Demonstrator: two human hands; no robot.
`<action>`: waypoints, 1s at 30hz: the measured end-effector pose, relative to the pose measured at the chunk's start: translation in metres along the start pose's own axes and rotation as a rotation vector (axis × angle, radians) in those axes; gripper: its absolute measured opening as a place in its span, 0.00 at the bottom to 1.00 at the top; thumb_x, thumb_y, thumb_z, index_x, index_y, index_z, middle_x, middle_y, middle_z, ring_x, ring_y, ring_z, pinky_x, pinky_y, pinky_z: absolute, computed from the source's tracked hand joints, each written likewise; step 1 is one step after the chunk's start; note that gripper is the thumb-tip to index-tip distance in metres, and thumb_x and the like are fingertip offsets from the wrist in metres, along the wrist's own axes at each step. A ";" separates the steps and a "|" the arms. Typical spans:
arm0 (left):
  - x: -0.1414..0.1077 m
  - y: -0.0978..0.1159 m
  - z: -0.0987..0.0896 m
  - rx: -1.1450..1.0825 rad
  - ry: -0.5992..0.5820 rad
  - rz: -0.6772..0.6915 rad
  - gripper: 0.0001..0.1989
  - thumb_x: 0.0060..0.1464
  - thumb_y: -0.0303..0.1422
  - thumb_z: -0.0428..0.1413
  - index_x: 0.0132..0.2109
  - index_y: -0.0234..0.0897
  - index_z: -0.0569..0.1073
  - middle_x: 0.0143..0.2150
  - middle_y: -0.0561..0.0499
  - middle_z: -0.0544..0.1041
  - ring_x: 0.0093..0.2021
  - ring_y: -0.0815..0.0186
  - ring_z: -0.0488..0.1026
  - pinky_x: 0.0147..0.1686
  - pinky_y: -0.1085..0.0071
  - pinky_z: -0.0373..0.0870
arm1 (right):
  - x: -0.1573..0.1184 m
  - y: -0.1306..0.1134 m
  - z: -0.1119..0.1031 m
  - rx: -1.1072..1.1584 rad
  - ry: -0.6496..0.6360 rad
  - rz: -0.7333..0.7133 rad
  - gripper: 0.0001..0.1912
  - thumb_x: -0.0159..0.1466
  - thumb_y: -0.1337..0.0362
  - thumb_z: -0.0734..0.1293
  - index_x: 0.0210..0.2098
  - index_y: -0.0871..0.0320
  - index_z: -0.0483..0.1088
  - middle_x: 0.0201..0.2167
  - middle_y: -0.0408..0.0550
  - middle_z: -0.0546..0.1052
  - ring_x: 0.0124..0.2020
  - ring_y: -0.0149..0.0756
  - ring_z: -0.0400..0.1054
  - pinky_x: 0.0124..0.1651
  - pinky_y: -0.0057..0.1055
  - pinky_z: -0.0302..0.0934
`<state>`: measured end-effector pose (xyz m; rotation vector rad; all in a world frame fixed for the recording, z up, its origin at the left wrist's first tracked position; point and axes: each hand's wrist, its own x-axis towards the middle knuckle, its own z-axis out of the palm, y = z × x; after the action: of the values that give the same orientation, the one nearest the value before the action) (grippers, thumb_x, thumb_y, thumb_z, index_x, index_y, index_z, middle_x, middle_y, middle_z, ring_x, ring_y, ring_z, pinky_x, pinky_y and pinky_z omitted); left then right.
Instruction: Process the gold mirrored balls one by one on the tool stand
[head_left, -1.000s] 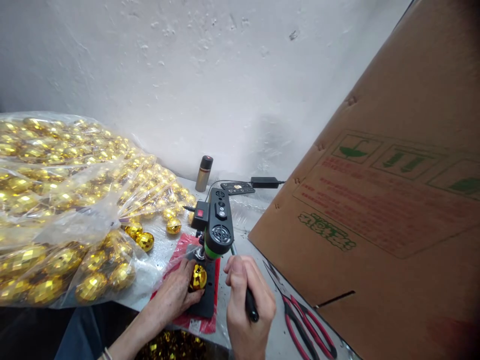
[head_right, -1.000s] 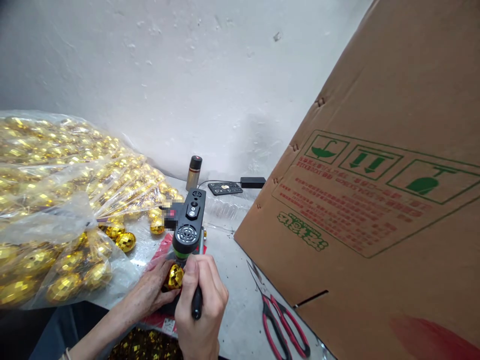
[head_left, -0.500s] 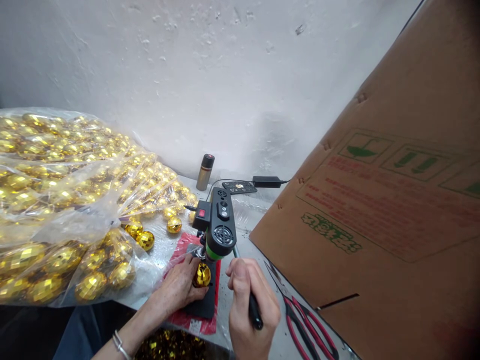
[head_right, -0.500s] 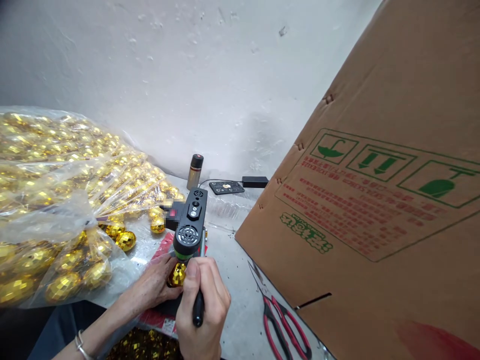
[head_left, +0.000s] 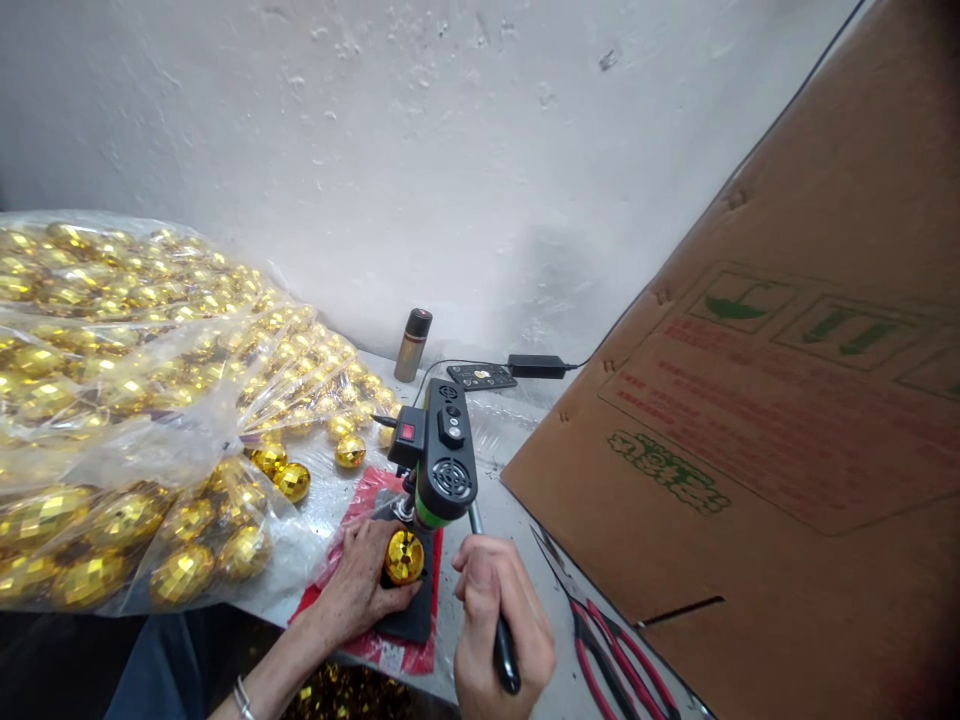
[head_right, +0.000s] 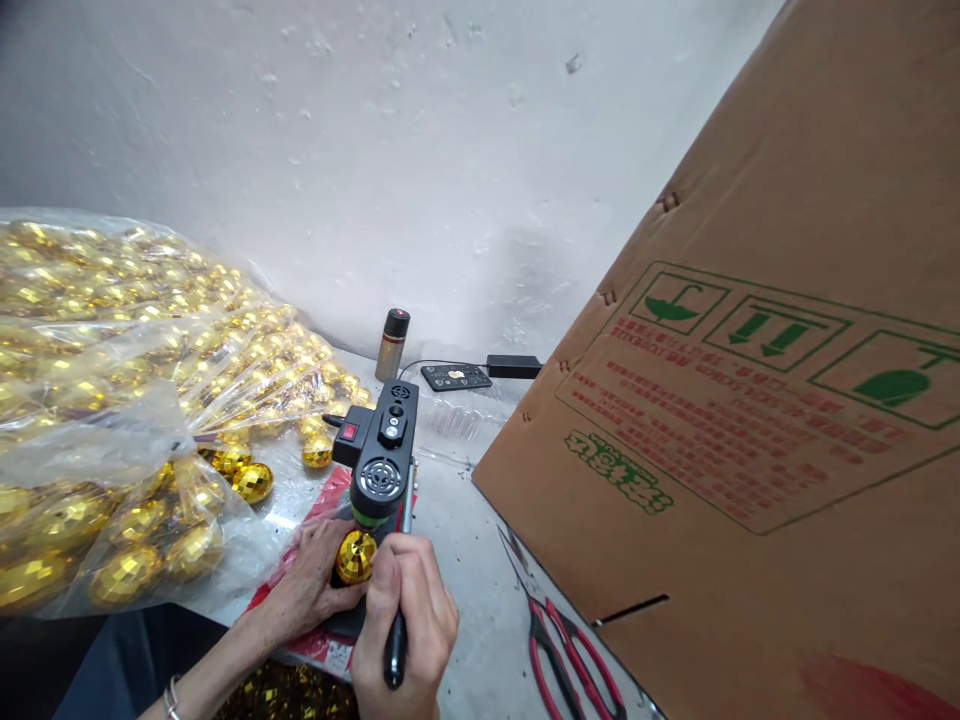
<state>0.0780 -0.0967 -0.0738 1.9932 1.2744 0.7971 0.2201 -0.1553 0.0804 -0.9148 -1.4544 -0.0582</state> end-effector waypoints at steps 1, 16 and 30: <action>0.000 0.001 0.000 0.002 -0.002 -0.008 0.29 0.57 0.41 0.68 0.64 0.43 0.76 0.58 0.40 0.81 0.62 0.39 0.73 0.66 0.41 0.68 | -0.005 0.003 0.002 0.000 0.017 -0.005 0.17 0.76 0.74 0.61 0.32 0.53 0.65 0.26 0.40 0.71 0.24 0.28 0.67 0.27 0.26 0.61; 0.002 0.006 0.004 0.022 0.044 -0.015 0.27 0.53 0.37 0.71 0.60 0.40 0.78 0.54 0.41 0.81 0.60 0.40 0.75 0.63 0.44 0.69 | -0.050 0.030 0.018 0.011 0.168 0.011 0.18 0.79 0.70 0.60 0.31 0.54 0.68 0.29 0.40 0.75 0.28 0.29 0.72 0.34 0.28 0.64; 0.003 0.014 0.004 0.015 0.042 -0.051 0.27 0.50 0.32 0.69 0.58 0.39 0.78 0.54 0.41 0.82 0.59 0.41 0.75 0.62 0.44 0.69 | -0.051 0.033 0.023 0.057 0.225 -0.008 0.18 0.78 0.68 0.61 0.30 0.55 0.67 0.28 0.40 0.73 0.26 0.28 0.67 0.29 0.27 0.61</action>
<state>0.0901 -0.0991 -0.0651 1.9574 1.3535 0.8105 0.2100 -0.1450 0.0168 -0.8282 -1.2450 -0.1206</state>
